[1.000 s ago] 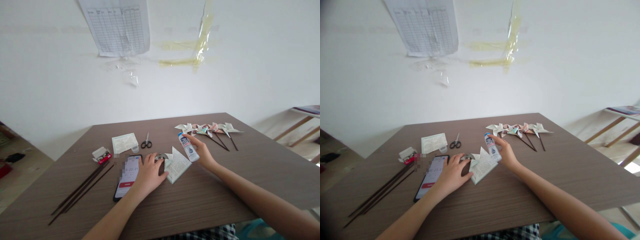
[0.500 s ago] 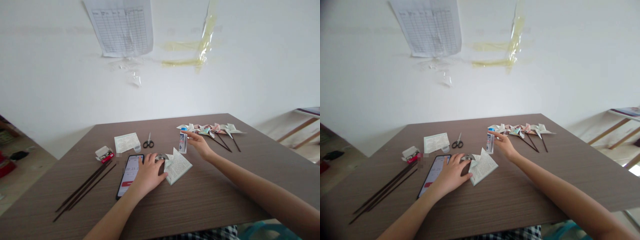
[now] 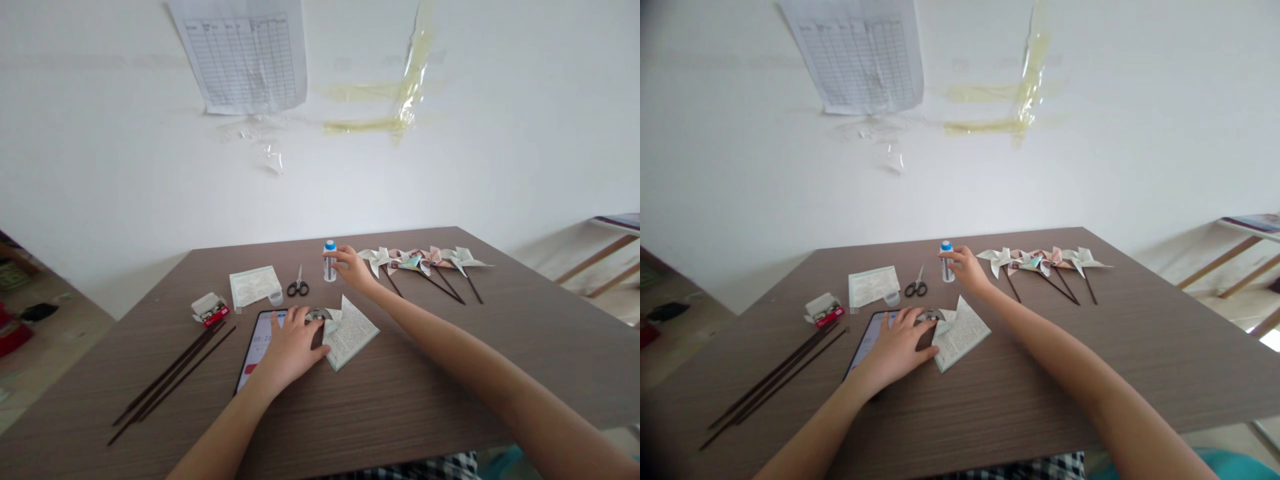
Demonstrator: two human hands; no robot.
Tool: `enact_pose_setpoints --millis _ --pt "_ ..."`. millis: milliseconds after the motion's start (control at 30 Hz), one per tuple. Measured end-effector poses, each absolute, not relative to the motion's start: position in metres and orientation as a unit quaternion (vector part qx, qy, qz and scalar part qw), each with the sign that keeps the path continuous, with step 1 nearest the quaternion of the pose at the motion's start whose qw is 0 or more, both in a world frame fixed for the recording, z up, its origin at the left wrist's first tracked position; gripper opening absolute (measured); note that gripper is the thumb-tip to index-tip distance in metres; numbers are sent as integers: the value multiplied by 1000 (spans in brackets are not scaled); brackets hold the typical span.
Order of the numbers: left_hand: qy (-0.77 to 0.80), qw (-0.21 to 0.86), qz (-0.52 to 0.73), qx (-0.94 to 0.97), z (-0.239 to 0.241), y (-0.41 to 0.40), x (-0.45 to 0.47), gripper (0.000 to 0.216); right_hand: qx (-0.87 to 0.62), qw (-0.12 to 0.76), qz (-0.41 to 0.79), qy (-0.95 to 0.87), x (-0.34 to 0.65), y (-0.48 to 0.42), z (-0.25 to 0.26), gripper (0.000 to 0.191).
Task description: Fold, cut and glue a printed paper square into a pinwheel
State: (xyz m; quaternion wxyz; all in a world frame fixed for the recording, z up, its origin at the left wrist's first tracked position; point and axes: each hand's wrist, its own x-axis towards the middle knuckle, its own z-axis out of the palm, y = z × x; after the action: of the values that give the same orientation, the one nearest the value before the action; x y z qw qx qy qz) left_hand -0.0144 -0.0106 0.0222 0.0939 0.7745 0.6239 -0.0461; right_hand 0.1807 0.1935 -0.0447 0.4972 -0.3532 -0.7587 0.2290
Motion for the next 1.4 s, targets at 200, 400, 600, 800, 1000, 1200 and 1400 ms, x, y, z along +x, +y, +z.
enact_pose_setpoints --millis 200,400,600,800,1000,1200,1400 --pt "614 103 -50 781 18 -7 -23 61 -351 445 216 -795 156 209 -43 45" --pt "611 102 -48 783 19 -7 -25 62 -356 419 219 -806 138 215 -37 42" --pt "613 109 -59 780 22 -7 -25 64 -356 415 231 -805 123 215 -33 44" --pt "615 109 -50 780 23 -7 -25 63 -359 410 230 -806 124 213 -35 48" --pt "616 114 -48 778 22 -6 -26 61 -344 385 228 -826 132 209 -34 51" --pt "621 111 -49 774 22 -7 -23 62 -344 401 232 -817 148 198 -36 40" --pt "624 105 -39 774 21 -11 -16 61 -366 457 272 -764 186 174 -38 35"
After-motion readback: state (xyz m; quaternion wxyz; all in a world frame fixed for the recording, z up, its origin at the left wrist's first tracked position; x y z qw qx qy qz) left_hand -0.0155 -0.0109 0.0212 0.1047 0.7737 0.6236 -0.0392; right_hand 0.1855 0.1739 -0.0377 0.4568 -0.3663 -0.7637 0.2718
